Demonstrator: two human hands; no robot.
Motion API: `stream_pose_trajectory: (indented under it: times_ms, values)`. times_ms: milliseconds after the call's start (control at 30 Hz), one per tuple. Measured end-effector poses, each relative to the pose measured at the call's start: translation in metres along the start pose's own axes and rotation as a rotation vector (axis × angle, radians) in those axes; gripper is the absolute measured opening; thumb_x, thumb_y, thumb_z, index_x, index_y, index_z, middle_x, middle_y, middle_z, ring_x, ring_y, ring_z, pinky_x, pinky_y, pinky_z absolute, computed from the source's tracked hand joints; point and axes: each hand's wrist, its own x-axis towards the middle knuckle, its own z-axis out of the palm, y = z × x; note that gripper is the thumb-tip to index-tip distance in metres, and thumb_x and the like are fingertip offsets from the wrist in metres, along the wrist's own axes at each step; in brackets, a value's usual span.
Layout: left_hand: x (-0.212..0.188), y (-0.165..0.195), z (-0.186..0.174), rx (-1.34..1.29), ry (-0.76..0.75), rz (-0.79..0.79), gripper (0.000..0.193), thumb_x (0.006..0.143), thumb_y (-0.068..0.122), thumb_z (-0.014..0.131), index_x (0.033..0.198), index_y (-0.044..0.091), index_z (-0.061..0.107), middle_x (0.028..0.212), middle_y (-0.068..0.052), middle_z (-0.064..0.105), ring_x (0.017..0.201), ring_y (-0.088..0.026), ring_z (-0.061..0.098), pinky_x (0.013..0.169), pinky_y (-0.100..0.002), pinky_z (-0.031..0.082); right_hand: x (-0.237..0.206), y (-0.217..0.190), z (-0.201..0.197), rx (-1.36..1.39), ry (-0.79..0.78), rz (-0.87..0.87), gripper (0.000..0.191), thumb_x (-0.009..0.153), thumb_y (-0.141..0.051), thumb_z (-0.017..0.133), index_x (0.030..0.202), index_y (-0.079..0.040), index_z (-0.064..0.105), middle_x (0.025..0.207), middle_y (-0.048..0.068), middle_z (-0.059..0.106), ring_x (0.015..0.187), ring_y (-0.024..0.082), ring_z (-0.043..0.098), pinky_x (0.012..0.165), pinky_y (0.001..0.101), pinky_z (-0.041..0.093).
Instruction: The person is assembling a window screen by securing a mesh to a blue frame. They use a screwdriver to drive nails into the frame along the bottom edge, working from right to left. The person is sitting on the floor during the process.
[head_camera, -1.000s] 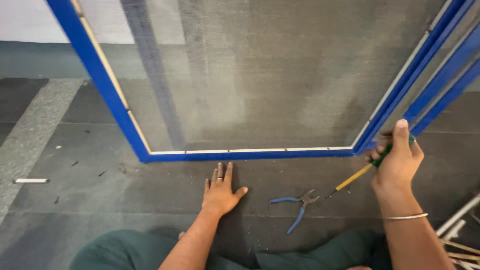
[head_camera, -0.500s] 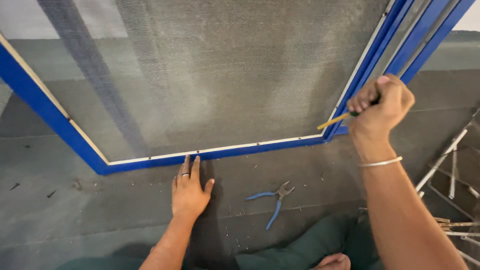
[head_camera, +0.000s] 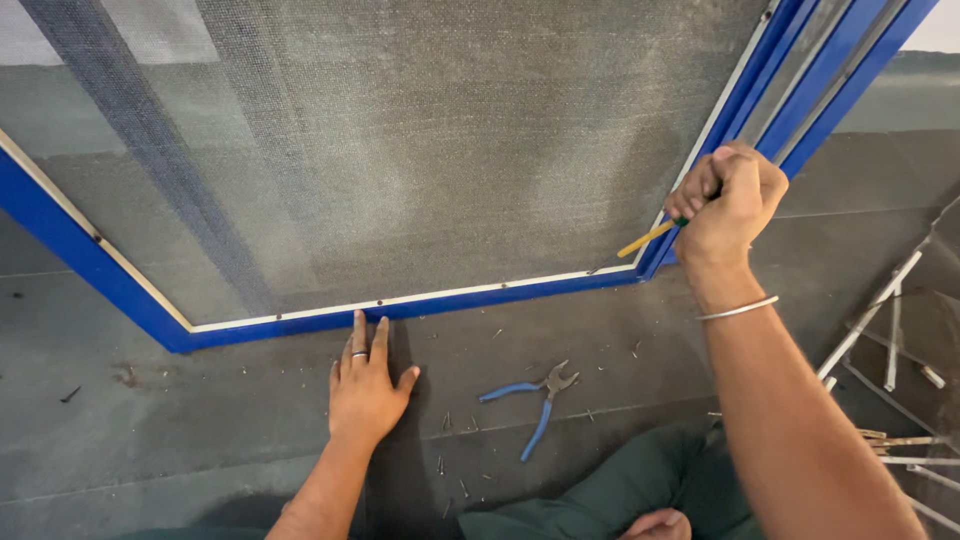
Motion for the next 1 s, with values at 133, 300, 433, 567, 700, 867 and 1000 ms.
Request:
stream_pose_trajectory:
  times_ms: [133, 300, 433, 567, 700, 867, 1000]
  values:
    - [0.000, 0.001, 0.000, 0.011, -0.021, -0.003, 0.095, 0.081, 0.050, 0.074, 0.157, 0.024, 0.024, 0.170, -0.010, 0.007, 0.148, -0.032, 0.030, 0.117, -0.056, 0.029, 0.013, 0.003, 0.008, -0.197, 0.126, -0.052, 0.039, 0.107, -0.024, 0.054, 0.072, -0.011, 0.043, 0.057, 0.002, 0.042, 0.047, 0.014, 0.043, 0.046, 0.0329, 0.041]
    - [0.001, 0.002, -0.001, 0.001, -0.045, -0.014, 0.096, 0.081, 0.051, 0.074, 0.158, 0.025, 0.023, 0.169, -0.009, 0.004, 0.148, -0.032, 0.029, 0.117, -0.057, 0.028, 0.025, 0.007, 0.014, -0.198, 0.021, 0.053, 0.041, 0.111, -0.031, 0.060, 0.077, -0.010, 0.055, 0.064, -0.001, 0.049, 0.055, 0.012, 0.049, 0.052, 0.0291, 0.043]
    - [0.002, 0.003, -0.001, -0.015, -0.049, -0.019, 0.096, 0.081, 0.051, 0.074, 0.158, 0.025, 0.023, 0.170, -0.010, 0.003, 0.149, -0.032, 0.028, 0.117, -0.057, 0.028, 0.024, 0.007, 0.005, -0.032, 0.028, 0.099, 0.048, 0.105, -0.026, 0.062, 0.066, -0.012, 0.037, 0.056, 0.000, 0.038, 0.047, 0.012, 0.036, 0.044, 0.0290, 0.027]
    - [0.001, 0.003, -0.001, -0.006, -0.034, -0.009, 0.096, 0.082, 0.053, 0.073, 0.159, 0.026, 0.023, 0.170, -0.010, 0.004, 0.148, -0.033, 0.031, 0.118, -0.056, 0.029, 0.039, 0.000, -0.014, 0.167, -0.445, 0.265, 0.046, 0.100, -0.026, 0.060, 0.062, -0.012, 0.038, 0.053, -0.001, 0.037, 0.048, 0.010, 0.039, 0.046, 0.0273, 0.029]
    - [0.001, 0.006, -0.002, -0.001, -0.059, -0.024, 0.097, 0.081, 0.053, 0.074, 0.158, 0.026, 0.022, 0.170, -0.011, 0.001, 0.148, -0.032, 0.030, 0.117, -0.057, 0.027, 0.053, 0.009, -0.012, -0.102, -0.133, 0.148, 0.044, 0.106, -0.038, 0.059, 0.070, -0.015, 0.049, 0.059, -0.002, 0.048, 0.052, 0.010, 0.048, 0.050, 0.0283, 0.042]
    - [0.002, 0.007, 0.000, -0.010, -0.047, -0.025, 0.101, 0.079, 0.053, 0.074, 0.162, 0.028, 0.023, 0.170, -0.010, 0.001, 0.149, -0.031, 0.029, 0.117, -0.056, 0.028, 0.029, 0.026, 0.012, -0.206, 0.280, -0.005, 0.048, 0.104, -0.045, 0.066, 0.071, -0.017, 0.045, 0.060, -0.003, 0.047, 0.050, 0.010, 0.045, 0.046, 0.0289, 0.036]
    - [0.002, 0.006, 0.001, -0.008, -0.042, -0.026, 0.097, 0.080, 0.053, 0.074, 0.158, 0.027, 0.023, 0.170, -0.011, 0.004, 0.148, -0.032, 0.030, 0.118, -0.056, 0.028, 0.030, 0.013, 0.002, 0.029, -0.296, 0.234, 0.055, 0.104, -0.043, 0.065, 0.064, -0.016, 0.038, 0.053, -0.003, 0.039, 0.046, 0.009, 0.039, 0.047, 0.0279, 0.034]
